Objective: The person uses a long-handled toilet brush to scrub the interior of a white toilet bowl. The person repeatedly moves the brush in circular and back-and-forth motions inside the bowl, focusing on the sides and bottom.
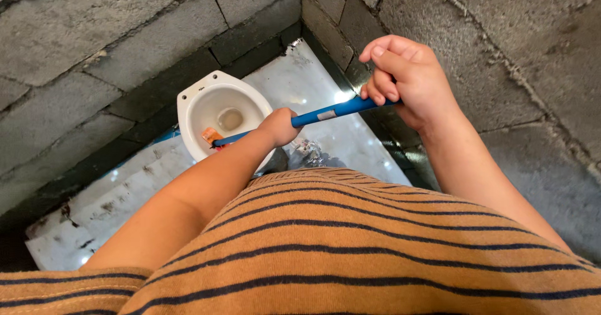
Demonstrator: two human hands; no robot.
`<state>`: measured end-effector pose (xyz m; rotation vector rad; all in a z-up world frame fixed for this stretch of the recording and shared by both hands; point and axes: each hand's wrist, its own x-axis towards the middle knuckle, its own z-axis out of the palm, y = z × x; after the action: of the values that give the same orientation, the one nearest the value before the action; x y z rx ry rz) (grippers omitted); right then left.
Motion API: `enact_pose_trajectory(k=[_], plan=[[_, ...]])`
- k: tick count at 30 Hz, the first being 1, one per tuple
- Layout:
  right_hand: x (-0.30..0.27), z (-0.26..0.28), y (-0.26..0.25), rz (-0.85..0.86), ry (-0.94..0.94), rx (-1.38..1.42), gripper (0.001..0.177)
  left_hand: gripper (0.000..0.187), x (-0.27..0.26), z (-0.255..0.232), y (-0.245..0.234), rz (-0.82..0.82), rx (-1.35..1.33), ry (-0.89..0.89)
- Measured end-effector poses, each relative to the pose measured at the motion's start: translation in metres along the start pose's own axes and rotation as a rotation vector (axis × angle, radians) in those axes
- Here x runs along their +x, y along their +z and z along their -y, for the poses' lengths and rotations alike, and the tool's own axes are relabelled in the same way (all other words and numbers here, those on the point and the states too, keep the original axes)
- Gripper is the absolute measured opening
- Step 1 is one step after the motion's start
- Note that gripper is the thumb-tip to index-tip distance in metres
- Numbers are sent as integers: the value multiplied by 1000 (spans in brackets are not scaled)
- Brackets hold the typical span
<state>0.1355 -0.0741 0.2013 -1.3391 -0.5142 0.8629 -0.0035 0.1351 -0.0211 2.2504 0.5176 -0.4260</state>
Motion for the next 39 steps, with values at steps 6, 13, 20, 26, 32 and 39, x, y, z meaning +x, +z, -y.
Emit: enact_pose_trajectory(k=[6,13,20,26,32,39], plan=[[9,-17,19,-28,-9,1,18,22,8,26,-6,-7,8,73],[1,-22,7,-25,63,-10,18,22,6,16,3,3,19,38],[-22,-15,-8,73,105,-20,18,16,-16,-9,26,-127,9,-54],[-50,9,-44,180,90,-81,17,15,-39,-53,60,-254,-65,-138],[-88,29,-86,236,97,-108,18,12,-50,-102,99,-436,-31,-141],[-112,41,-125,291,81,-106,18,11,-56,-141,124,-530,1,-118]])
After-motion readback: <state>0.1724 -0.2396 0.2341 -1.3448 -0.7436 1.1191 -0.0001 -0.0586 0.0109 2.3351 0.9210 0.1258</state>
